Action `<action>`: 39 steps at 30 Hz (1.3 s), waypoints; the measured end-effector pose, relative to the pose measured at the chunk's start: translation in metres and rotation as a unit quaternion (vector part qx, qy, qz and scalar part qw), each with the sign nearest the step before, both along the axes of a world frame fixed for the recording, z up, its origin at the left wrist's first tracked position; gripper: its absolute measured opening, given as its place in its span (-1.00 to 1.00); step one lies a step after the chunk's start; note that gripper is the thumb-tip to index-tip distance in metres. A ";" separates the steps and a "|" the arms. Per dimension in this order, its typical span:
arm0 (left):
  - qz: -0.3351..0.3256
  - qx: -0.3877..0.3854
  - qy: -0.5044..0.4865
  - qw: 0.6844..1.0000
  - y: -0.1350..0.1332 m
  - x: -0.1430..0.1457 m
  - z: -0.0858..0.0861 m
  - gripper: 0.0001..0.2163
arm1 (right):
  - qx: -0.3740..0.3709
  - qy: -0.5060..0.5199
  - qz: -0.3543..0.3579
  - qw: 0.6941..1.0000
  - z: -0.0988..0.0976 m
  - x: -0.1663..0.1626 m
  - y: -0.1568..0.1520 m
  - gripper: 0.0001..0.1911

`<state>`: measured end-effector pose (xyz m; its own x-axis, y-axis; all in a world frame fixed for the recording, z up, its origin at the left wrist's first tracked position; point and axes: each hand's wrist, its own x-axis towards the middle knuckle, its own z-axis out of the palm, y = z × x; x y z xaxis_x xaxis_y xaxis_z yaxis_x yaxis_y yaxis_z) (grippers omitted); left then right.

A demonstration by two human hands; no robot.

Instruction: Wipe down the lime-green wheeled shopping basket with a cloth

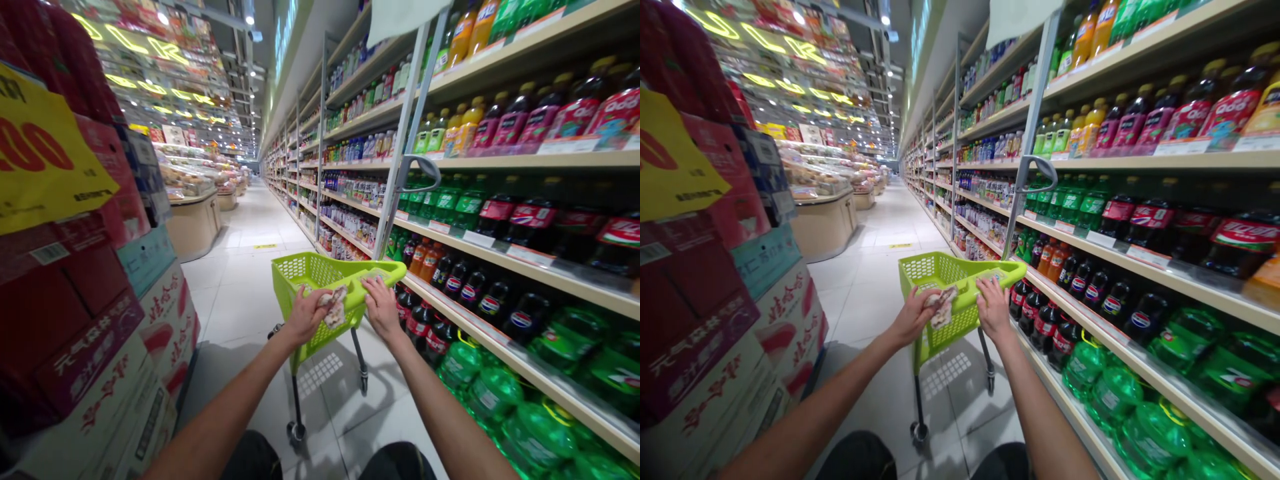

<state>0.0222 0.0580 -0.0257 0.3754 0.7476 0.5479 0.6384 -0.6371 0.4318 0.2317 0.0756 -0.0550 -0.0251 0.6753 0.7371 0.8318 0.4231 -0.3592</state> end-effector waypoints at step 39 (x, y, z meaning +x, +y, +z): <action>0.091 0.010 0.029 0.995 0.038 0.022 -0.070 -0.77 | 0.021 -0.155 -0.089 0.984 0.008 0.059 -0.054 -0.77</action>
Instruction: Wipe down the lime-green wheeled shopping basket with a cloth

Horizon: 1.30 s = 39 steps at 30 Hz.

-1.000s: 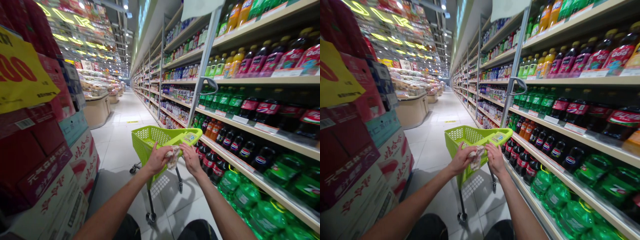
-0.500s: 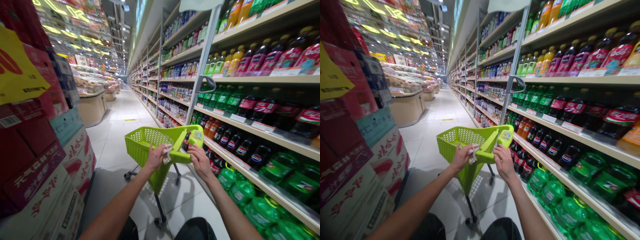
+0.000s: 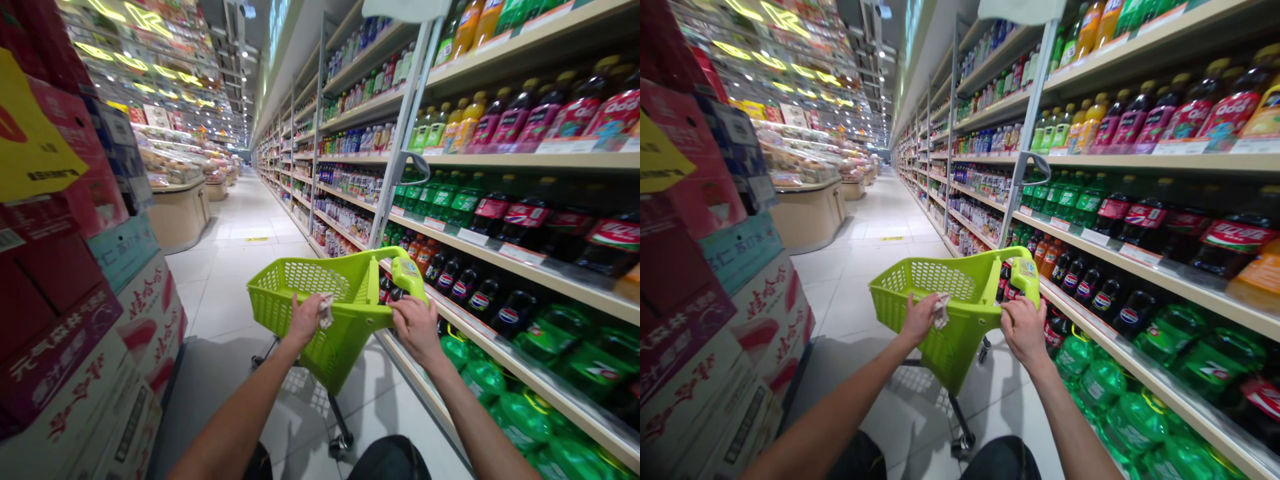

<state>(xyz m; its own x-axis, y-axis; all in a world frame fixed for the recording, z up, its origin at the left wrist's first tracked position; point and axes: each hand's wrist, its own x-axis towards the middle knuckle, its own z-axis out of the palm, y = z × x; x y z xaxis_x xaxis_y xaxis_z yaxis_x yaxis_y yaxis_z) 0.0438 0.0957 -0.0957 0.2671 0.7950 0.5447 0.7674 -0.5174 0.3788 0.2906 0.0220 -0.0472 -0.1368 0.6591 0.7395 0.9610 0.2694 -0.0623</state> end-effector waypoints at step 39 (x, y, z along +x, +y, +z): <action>0.086 0.000 0.039 0.996 -0.001 -0.043 -0.050 -0.74 | 0.036 -0.047 -0.003 0.998 -0.054 -0.007 0.002 -0.74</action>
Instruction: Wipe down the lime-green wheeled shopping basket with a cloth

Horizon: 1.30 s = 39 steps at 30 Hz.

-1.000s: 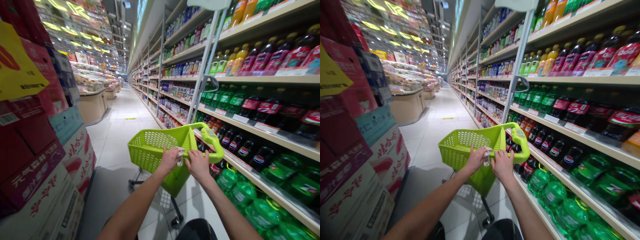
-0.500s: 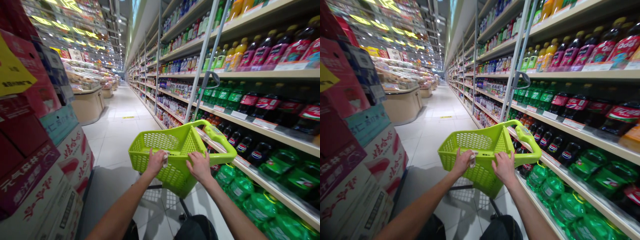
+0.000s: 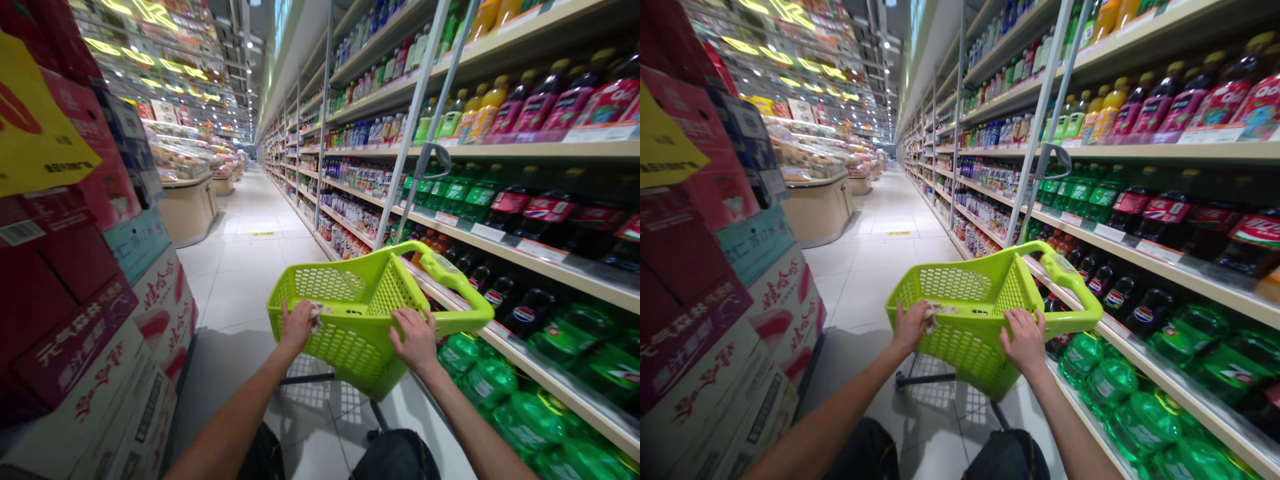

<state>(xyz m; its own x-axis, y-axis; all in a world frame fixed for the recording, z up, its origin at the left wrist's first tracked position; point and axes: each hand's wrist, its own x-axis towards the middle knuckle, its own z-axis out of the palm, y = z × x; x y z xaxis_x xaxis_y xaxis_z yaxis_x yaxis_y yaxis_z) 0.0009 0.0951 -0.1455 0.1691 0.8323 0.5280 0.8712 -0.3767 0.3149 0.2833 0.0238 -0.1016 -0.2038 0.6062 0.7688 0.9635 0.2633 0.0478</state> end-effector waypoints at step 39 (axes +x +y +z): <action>0.098 -0.021 -0.074 0.992 -0.001 -0.028 -0.008 -0.71 | 0.022 0.017 0.038 0.999 0.000 0.008 -0.006 -0.73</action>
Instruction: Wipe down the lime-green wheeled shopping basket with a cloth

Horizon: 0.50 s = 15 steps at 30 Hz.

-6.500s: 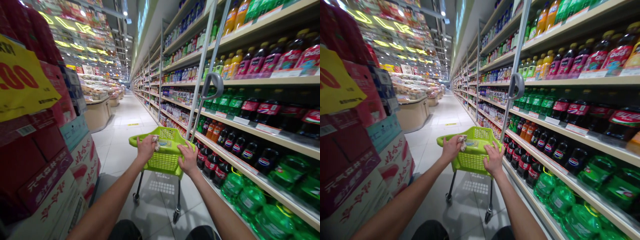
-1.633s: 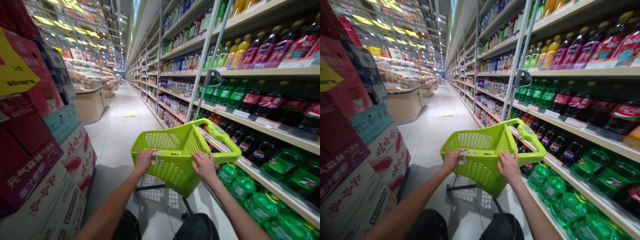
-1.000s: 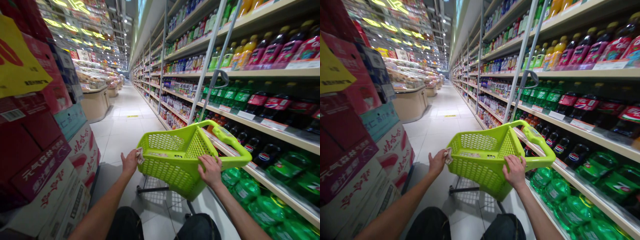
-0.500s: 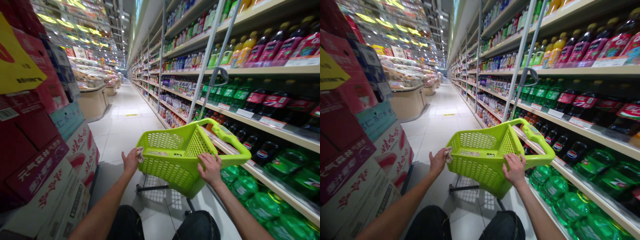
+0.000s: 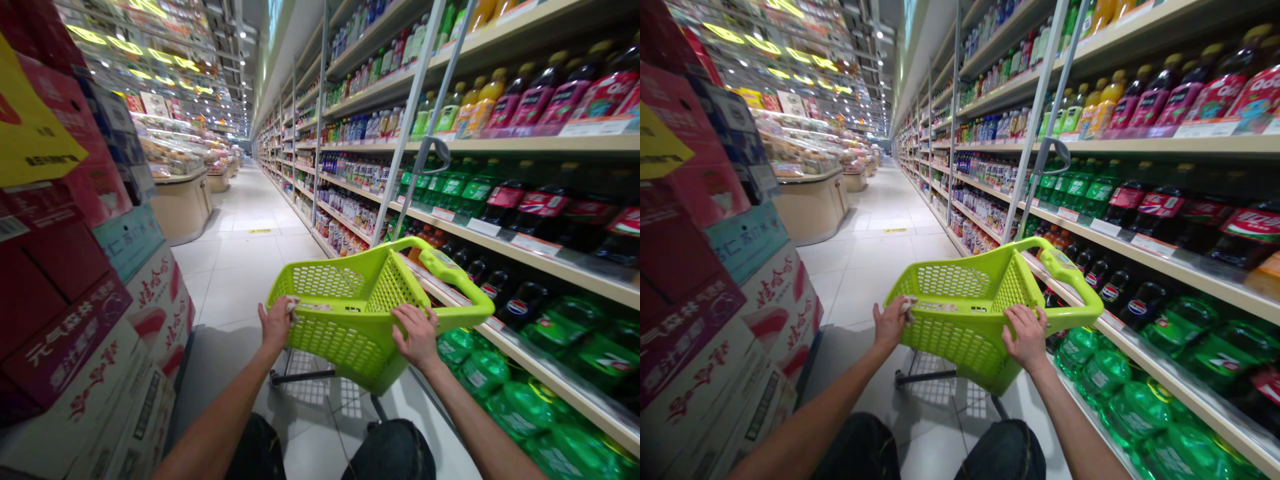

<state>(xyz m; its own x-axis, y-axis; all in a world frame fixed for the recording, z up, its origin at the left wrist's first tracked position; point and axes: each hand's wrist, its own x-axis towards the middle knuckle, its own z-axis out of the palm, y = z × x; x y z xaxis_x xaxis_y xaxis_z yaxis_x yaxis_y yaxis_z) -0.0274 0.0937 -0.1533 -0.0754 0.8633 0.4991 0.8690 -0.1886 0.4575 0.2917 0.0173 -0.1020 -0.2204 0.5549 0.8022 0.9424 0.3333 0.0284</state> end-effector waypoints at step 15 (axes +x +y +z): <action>-0.064 0.001 0.017 0.998 -0.003 0.021 0.005 -0.68 | -0.006 0.002 0.003 1.000 -0.001 -0.002 0.002 -0.72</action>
